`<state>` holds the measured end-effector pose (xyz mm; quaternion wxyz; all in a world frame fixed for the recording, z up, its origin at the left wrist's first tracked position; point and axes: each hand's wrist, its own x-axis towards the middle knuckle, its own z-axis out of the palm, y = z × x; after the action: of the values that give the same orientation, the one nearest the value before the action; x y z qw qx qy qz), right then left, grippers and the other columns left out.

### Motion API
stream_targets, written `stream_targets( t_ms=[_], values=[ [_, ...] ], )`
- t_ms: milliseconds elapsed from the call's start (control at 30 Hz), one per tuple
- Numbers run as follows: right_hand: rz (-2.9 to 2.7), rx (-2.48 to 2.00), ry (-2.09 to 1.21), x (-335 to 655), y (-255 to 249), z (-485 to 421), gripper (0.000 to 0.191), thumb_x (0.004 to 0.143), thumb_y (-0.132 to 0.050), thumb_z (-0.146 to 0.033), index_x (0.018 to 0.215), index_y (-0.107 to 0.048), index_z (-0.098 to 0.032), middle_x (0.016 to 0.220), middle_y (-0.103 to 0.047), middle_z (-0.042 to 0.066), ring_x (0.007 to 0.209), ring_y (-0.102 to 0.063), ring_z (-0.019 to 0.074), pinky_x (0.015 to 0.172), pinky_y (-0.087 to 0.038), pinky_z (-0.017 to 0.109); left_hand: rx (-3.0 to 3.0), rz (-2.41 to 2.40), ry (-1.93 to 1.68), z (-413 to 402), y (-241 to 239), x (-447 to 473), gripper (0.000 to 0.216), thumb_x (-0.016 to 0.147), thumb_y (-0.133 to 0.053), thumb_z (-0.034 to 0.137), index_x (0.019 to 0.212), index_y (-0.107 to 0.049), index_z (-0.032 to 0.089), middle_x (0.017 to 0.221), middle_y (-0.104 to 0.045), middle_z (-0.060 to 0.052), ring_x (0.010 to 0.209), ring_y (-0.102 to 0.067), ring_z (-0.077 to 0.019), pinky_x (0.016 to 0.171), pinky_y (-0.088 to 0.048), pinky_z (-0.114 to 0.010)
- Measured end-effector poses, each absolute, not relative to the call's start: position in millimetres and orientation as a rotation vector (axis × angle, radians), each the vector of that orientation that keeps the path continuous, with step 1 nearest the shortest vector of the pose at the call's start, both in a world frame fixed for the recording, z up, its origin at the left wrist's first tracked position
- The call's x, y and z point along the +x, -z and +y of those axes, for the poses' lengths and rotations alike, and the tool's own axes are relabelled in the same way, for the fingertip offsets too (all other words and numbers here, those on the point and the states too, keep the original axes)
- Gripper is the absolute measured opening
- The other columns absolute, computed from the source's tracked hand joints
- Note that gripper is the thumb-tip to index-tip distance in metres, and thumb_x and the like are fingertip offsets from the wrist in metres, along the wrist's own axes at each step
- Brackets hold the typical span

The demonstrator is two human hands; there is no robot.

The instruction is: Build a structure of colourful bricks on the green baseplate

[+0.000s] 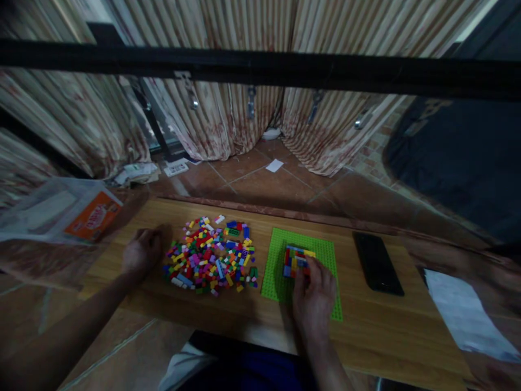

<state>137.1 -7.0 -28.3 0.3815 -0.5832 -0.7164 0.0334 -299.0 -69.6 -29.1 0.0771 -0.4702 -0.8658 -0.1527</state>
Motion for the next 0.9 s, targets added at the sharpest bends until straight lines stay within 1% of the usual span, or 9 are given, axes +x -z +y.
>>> stream_targets(
  t_ms=[100, 167, 300, 633, 900],
  values=[
    [-1.932, -1.365, -0.166, 111.6, 23.5, -25.6, 0.032, 0.096, -0.045, -0.034, 0.120, -0.061, -0.021, 0.118, -0.064, 0.012, 0.112, -0.056, 0.0271, 0.095, -0.045, 0.049, -1.419, -2.600, 0.464, -70.1, 30.3, -300.5, 0.035, 0.088, -0.041, 0.033, 0.108, -0.066, 0.018, 0.108, -0.063, -0.010, 0.095, -0.062, -0.0223, 0.077, -0.047, -0.030],
    [-1.997, -1.316, -0.234, 97.0, 25.1, -35.5, 0.030, 0.095, -0.046, -0.032, 0.117, -0.063, -0.021, 0.116, -0.066, 0.011, 0.111, -0.057, 0.0263, 0.094, -0.046, 0.048, -1.414, -2.609, 0.467, -70.2, 30.2, -300.6, 0.035, 0.088, -0.041, 0.033, 0.107, -0.066, 0.018, 0.107, -0.063, -0.010, 0.094, -0.062, -0.0219, 0.076, -0.047, -0.030],
    [-2.050, -1.280, -0.334, 83.3, 34.0, -45.9, 0.028, 0.095, -0.048, -0.031, 0.113, -0.066, -0.020, 0.112, -0.067, 0.011, 0.107, -0.060, 0.0249, 0.092, -0.049, 0.046, -1.414, -2.620, 0.461, -70.4, 29.5, -299.7, 0.033, 0.089, -0.041, 0.032, 0.106, -0.066, 0.018, 0.108, -0.063, -0.009, 0.095, -0.062, -0.0216, 0.076, -0.047, -0.029],
    [-2.080, -1.321, -0.385, 82.8, 39.7, -41.8, 0.031, 0.096, -0.045, -0.034, 0.110, -0.068, -0.018, 0.110, -0.068, 0.012, 0.103, -0.060, 0.0264, 0.091, -0.049, 0.047, -1.432, -2.595, 0.518, -70.7, 29.0, -298.0, 0.032, 0.088, -0.043, 0.028, 0.107, -0.066, 0.017, 0.106, -0.064, -0.010, 0.095, -0.062, -0.0217, 0.078, -0.048, -0.030],
    [-2.112, -1.333, -0.353, 81.8, 44.4, -39.5, 0.033, 0.096, -0.044, -0.034, 0.110, -0.068, -0.016, 0.109, -0.068, 0.013, 0.103, -0.060, 0.0266, 0.092, -0.049, 0.048, -1.443, -2.599, 0.560, -70.5, 31.0, -300.5, 0.032, 0.088, -0.043, 0.030, 0.106, -0.066, 0.017, 0.106, -0.064, -0.011, 0.098, -0.062, -0.0228, 0.081, -0.047, -0.031]
  ],
)
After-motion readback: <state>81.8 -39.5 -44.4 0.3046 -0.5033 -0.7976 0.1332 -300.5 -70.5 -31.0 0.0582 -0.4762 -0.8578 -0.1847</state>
